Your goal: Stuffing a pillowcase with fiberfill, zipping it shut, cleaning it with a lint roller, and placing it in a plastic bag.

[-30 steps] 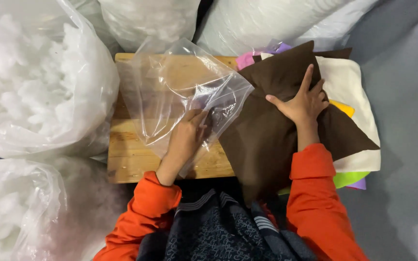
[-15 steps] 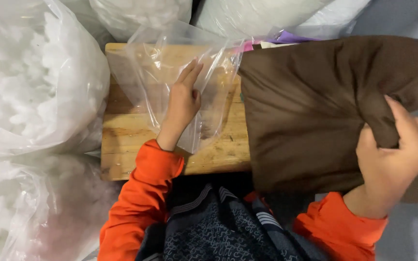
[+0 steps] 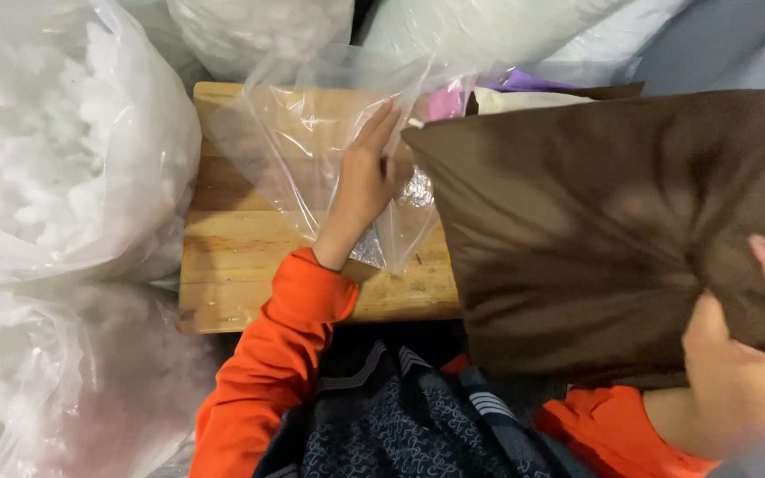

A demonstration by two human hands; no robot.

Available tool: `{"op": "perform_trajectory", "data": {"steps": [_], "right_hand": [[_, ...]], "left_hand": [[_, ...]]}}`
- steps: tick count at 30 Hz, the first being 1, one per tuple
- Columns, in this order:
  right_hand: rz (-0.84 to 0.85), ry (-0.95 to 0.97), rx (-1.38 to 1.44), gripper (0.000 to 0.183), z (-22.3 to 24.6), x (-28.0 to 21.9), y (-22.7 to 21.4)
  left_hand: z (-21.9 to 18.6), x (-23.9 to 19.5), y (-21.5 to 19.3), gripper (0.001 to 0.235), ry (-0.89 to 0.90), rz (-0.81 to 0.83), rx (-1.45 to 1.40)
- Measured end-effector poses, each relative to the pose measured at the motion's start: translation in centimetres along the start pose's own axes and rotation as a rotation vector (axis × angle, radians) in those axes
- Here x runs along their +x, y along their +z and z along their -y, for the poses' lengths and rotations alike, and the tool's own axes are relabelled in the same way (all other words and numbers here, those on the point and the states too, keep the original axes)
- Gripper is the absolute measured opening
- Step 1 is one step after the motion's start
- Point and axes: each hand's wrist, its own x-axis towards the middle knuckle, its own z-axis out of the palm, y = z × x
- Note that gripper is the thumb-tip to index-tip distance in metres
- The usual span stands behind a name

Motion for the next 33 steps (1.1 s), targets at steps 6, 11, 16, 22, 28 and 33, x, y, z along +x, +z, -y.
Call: {"op": "perform_trajectory", "data": {"steps": [6,11,16,22,28,33], "right_hand": [[0.027,-0.19,0.432,0.04,7.6,3.2,4.3],[0.43,-0.15,0.801,0.047,13.6,6.2,6.1],[1.02,-0.118,0.808,0.047,13.6,10.3,9.6],[0.831,0.073,0.673,0.072,15.3,10.1,25.7],[1.094,-0.043,1.094,0.053,17.7,3.4,28.1],[1.303,-0.259,0.904,0.049,17.6,-0.1,23.6]], "left_hand": [[-1.6,-0.3,-2.6,0.071,0.047,-0.016,0.005],[-1.1,-3.3,-1.3,0.078,0.048,0.181,0.13],[1.6,-7.0,-1.0,0.085,-0.057,0.359,0.3],[3.4,-7.4,-0.2,0.087,-0.119,0.352,0.271],[5.2,-7.2,-0.4,0.086,-0.201,0.313,-0.128],[0.3,-6.3,-2.5,0.084,0.049,0.251,-0.288]]}}
